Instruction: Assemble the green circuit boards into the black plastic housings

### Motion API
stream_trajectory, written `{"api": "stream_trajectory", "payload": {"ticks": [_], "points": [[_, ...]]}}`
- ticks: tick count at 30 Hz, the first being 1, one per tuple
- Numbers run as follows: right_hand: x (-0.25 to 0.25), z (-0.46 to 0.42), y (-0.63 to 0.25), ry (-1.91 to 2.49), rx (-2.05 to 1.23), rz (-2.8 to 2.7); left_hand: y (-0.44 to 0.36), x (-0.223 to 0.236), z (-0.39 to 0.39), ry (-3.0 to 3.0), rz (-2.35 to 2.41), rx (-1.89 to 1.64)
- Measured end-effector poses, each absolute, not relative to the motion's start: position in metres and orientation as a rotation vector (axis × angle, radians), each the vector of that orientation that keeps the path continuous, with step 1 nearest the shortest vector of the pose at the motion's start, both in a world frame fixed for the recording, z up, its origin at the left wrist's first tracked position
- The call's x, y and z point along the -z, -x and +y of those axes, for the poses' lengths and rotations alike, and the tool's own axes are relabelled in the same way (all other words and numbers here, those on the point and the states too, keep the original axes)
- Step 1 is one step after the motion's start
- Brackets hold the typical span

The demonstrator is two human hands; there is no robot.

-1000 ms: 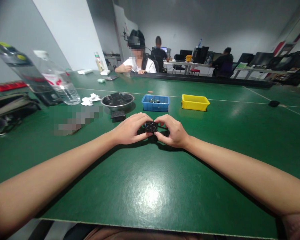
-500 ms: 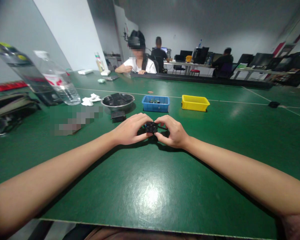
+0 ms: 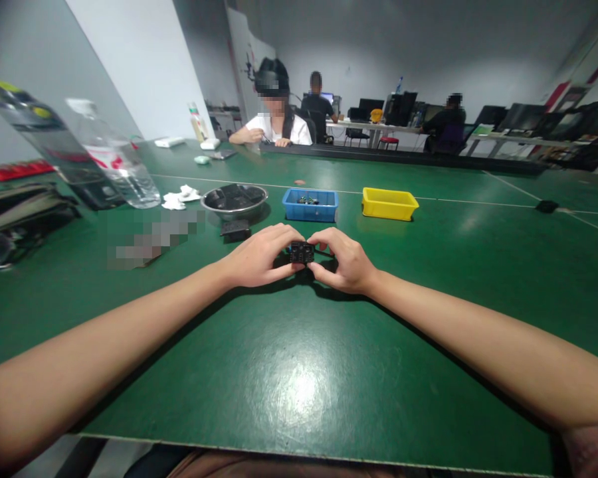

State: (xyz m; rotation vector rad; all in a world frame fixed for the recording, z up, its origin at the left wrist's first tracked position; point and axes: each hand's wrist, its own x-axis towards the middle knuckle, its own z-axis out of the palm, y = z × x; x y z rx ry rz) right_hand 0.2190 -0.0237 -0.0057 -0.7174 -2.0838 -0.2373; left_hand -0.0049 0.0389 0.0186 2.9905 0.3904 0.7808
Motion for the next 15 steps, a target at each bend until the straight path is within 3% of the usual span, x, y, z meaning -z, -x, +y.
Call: {"api": "stream_trajectory", "payload": {"ticks": [15], "points": [[0.0070, -0.0230, -0.2194, 0.727, 0.221, -2.088, 0.0049, -0.0174, 0.0397, -2.993, 0.395, -0.781]]}}
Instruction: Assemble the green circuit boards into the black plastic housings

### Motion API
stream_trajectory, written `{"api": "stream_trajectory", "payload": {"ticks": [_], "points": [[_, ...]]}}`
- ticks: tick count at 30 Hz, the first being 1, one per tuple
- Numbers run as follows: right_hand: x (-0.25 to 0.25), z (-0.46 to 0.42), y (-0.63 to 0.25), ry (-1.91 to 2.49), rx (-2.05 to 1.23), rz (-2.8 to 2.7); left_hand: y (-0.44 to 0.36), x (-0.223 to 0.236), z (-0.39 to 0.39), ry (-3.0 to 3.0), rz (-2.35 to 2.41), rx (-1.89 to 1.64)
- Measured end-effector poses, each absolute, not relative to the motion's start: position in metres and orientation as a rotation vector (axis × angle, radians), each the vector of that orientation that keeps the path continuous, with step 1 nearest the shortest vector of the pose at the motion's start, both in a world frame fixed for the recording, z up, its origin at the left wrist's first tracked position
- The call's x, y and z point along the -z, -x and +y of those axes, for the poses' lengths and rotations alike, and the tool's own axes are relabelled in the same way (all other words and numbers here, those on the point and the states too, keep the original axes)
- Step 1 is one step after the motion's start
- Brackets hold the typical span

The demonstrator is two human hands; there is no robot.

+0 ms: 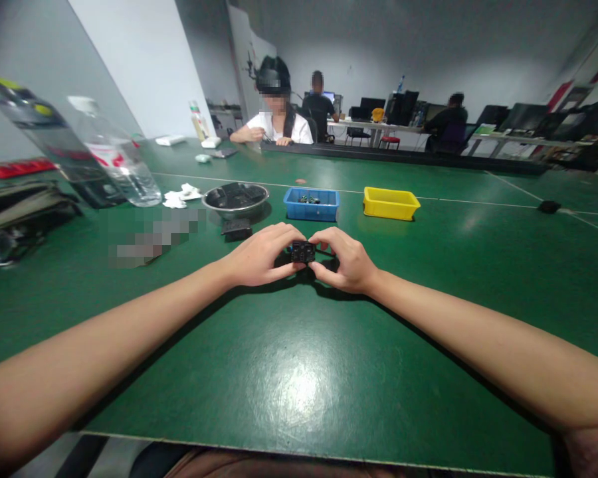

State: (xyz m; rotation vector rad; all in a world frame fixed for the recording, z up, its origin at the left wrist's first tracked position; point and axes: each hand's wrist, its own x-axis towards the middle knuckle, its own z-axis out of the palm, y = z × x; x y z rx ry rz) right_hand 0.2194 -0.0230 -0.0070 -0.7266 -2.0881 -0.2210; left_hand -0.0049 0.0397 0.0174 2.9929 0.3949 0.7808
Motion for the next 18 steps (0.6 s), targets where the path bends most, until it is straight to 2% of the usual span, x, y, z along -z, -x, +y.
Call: {"api": "stream_trajectory", "payload": {"ticks": [18], "points": [[0.0067, -0.0234, -0.2196, 0.733, 0.209, -2.088, 0.0048, -0.0189, 0.0389, -2.988, 0.392, -0.767]]}}
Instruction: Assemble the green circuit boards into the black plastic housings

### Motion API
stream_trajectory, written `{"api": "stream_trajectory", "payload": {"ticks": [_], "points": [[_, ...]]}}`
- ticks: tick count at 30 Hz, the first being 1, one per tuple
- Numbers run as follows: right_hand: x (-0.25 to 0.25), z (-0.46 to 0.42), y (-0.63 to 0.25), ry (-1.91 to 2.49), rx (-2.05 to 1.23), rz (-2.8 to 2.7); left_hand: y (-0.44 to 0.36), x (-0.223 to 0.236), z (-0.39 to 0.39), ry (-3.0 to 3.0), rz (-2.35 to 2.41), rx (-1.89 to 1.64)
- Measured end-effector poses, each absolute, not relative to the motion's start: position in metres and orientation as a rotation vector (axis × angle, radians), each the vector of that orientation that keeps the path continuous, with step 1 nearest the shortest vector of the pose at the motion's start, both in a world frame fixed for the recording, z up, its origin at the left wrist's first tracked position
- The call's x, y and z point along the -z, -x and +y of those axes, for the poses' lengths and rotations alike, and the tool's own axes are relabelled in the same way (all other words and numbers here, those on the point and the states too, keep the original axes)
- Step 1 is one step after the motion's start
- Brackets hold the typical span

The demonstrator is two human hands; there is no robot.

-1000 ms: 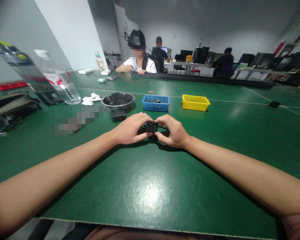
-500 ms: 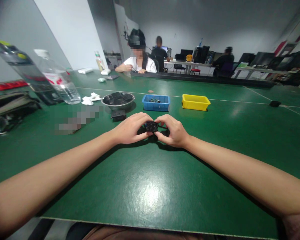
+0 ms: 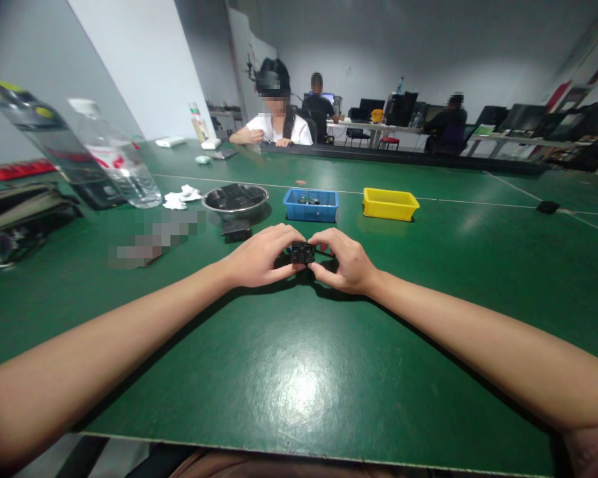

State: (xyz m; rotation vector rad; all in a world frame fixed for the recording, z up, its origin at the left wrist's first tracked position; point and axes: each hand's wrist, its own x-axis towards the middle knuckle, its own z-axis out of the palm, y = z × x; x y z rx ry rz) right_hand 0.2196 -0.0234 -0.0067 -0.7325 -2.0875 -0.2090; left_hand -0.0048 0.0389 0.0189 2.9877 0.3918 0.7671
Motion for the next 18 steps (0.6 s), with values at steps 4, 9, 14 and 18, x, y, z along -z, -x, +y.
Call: {"api": "stream_trajectory", "payload": {"ticks": [4, 9, 14, 18], "points": [[0.0070, -0.0233, -0.2198, 0.736, 0.210, -2.088, 0.0047, -0.0183, 0.0390, -2.981, 0.395, -0.769], [0.0075, -0.0229, -0.2200, 0.742, 0.203, -2.085, 0.0049, -0.0193, 0.0381, -2.970, 0.406, -0.763], [0.0070, -0.0227, -0.2194, 0.724, 0.216, -2.088, 0.0047, -0.0188, 0.0384, -2.975, 0.404, -0.769], [0.0070, -0.0228, -0.2193, 0.725, 0.221, -2.088, 0.0045, -0.0182, 0.0394, -2.979, 0.390, -0.776]]}}
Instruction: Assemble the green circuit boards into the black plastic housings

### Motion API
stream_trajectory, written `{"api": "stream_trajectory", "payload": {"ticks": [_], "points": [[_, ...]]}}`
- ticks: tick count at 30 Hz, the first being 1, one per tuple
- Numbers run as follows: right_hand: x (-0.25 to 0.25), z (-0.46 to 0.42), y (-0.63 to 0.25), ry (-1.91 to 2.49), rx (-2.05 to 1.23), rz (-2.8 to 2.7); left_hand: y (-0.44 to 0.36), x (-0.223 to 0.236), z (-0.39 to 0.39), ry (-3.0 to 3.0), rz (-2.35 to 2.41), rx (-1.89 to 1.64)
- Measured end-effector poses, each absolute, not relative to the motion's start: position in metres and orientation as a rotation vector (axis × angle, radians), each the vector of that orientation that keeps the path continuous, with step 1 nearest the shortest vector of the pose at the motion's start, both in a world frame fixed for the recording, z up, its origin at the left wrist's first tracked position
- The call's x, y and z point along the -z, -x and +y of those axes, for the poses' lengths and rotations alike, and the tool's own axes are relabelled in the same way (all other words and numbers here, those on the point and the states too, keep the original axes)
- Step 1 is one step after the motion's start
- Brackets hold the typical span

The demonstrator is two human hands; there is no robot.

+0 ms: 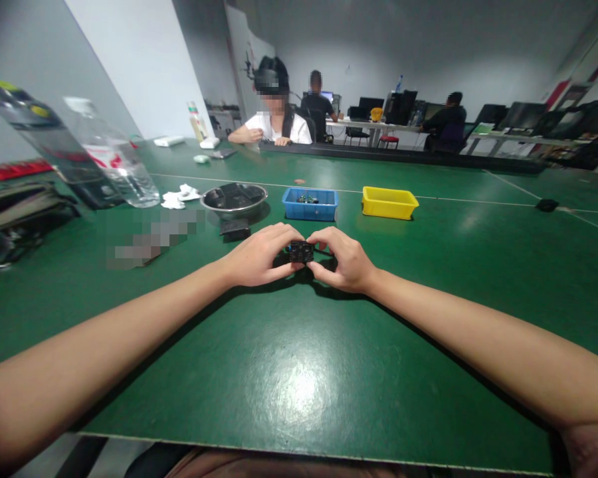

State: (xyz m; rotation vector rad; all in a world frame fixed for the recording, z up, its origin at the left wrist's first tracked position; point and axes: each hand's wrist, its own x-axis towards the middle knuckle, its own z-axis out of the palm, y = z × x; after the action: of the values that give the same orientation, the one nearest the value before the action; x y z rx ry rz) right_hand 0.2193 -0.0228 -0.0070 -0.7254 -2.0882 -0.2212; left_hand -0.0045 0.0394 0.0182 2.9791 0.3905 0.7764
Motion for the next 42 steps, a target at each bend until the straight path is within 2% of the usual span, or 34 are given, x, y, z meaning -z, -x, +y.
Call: {"api": "stream_trajectory", "payload": {"ticks": [42], "points": [[0.0067, -0.0229, -0.2197, 0.727, 0.224, -2.098, 0.0049, -0.0183, 0.0393, -2.982, 0.394, -0.760]]}}
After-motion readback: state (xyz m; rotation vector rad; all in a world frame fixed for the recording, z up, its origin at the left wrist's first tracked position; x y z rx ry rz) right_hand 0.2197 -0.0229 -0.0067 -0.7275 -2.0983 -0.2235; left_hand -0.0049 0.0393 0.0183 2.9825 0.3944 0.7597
